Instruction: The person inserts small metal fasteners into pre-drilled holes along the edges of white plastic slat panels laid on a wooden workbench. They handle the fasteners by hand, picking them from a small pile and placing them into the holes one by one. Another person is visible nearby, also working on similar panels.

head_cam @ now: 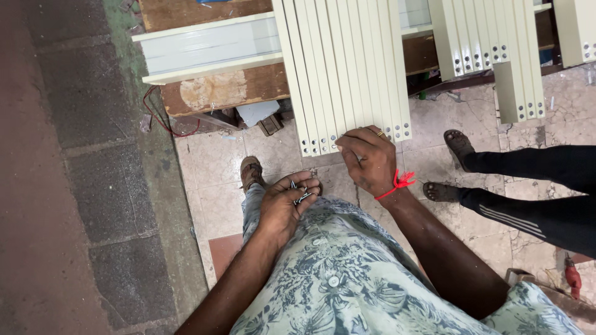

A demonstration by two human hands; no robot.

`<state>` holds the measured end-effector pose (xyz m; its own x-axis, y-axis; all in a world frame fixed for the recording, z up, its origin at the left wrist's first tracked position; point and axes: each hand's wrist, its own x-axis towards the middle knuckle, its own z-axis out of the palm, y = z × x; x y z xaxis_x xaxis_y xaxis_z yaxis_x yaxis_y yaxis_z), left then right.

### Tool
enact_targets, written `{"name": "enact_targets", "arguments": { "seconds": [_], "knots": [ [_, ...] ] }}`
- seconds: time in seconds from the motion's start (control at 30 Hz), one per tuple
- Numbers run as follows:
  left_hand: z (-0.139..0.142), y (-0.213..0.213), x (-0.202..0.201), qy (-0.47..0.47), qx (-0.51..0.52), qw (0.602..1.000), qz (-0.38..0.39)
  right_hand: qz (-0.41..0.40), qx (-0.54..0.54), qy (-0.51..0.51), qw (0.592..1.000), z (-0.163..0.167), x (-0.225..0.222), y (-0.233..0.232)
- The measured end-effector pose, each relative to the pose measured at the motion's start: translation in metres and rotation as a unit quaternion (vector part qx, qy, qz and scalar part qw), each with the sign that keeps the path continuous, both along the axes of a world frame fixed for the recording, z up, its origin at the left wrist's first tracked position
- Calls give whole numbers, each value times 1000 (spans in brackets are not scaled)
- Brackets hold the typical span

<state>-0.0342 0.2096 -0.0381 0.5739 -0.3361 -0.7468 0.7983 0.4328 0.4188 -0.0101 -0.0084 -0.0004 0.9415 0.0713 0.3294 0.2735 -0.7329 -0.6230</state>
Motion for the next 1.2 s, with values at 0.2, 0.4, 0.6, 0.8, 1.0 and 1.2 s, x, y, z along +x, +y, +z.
{"name": "enact_targets", "arguments": {
  "seconds": [0.2,0.4,0.6,0.8,1.0,1.2],
  "knots": [
    [-3,3,-1,-2,-2,1000,16,12,-36,-11,999,-3,4,3],
    [-2,4,0,-9,12,1000,6,20,-47,-25,998,-8,6,2],
    [-6,12,0,-16,-13,1000,14,30,-28,-26,999,-14,8,4],
    [-8,22,-2,-2,-9,999,30,12,-38,-44,998,-23,8,10],
    [-10,38,2,-31,19,999,13,-2,-38,-9,999,-41,9,23],
    [-8,59,17,-51,-1,999,-16,-8,-67,-51,996,-69,21,41]
  ]
}}
